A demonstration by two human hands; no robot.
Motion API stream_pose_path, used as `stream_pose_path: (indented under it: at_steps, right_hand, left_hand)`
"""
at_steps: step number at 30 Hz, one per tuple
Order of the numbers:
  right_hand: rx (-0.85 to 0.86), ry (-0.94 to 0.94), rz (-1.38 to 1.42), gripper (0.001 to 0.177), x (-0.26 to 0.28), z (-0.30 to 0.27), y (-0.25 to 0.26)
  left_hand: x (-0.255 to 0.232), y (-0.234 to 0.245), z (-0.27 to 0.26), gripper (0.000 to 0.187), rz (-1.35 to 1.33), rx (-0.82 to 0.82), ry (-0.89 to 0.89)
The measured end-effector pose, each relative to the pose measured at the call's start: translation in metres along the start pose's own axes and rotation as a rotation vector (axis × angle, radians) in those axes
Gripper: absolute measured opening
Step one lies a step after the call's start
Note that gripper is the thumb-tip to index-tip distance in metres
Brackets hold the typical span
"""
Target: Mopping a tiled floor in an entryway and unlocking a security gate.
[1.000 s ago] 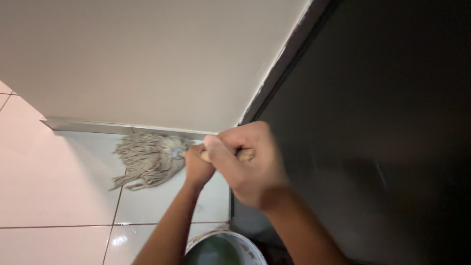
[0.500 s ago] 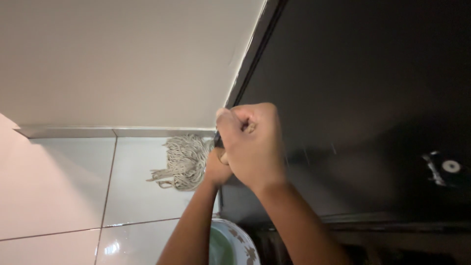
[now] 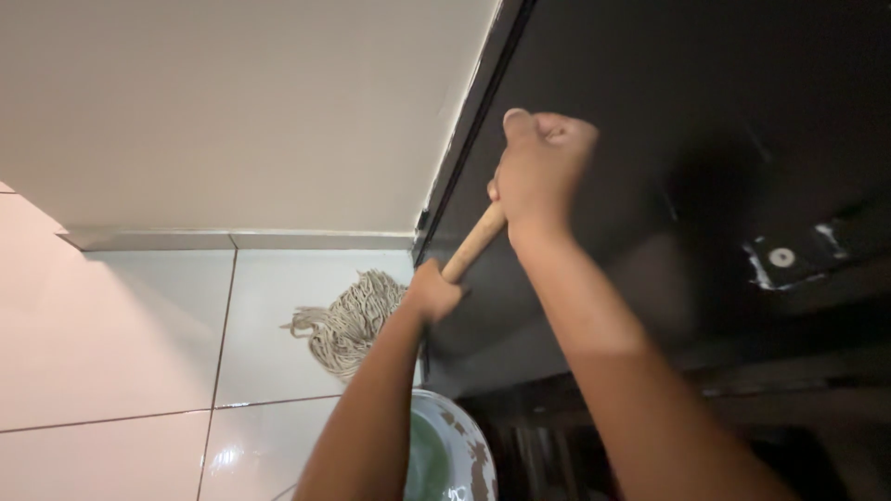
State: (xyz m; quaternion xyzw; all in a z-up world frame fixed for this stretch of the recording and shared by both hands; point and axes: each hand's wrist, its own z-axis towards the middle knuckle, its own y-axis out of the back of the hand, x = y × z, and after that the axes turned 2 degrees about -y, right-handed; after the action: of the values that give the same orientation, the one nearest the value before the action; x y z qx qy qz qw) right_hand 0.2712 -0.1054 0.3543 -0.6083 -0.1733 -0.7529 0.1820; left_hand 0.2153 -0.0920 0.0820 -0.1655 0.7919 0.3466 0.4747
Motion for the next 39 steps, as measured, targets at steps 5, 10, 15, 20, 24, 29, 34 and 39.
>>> stream_pose_path:
  at_steps: [5,10,15,20,24,29,34,39]
  right_hand:
    - [-0.04,-0.009,0.11,0.034,-0.022,0.012,0.012]
    - [-0.101,-0.077,0.149,0.014,-0.021,0.01,0.02]
    - [-0.239,-0.179,0.218,0.008,-0.032,-0.003,0.035]
    - [-0.274,-0.246,0.322,0.017,-0.066,-0.016,0.031]
    - [-0.289,-0.286,0.359,0.023,-0.082,-0.034,0.009]
    - [-0.211,-0.297,0.396,0.029,-0.093,-0.065,-0.022]
    - [-0.104,-0.375,0.505,0.032,-0.119,-0.105,-0.057]
    - [0.151,-0.414,0.552,0.04,-0.129,-0.145,-0.101]
  left_hand:
    - [-0.006,0.001,-0.002,0.063,0.057,0.051,0.019]
    - [0.008,0.003,-0.003,0.053,0.12,0.104,0.016]
    - [0.01,0.01,-0.018,0.043,0.185,0.205,0.023]
    - [0.03,0.039,-0.044,0.04,0.256,0.171,0.037]
    - [0.047,0.068,-0.058,0.038,0.321,0.152,0.059]
    - [0.074,0.108,-0.075,0.034,0.333,0.118,0.102]
    - [0.124,0.143,-0.099,0.03,0.365,0.033,0.167]
    - [0.171,0.186,-0.126,0.027,0.394,-0.128,0.241]
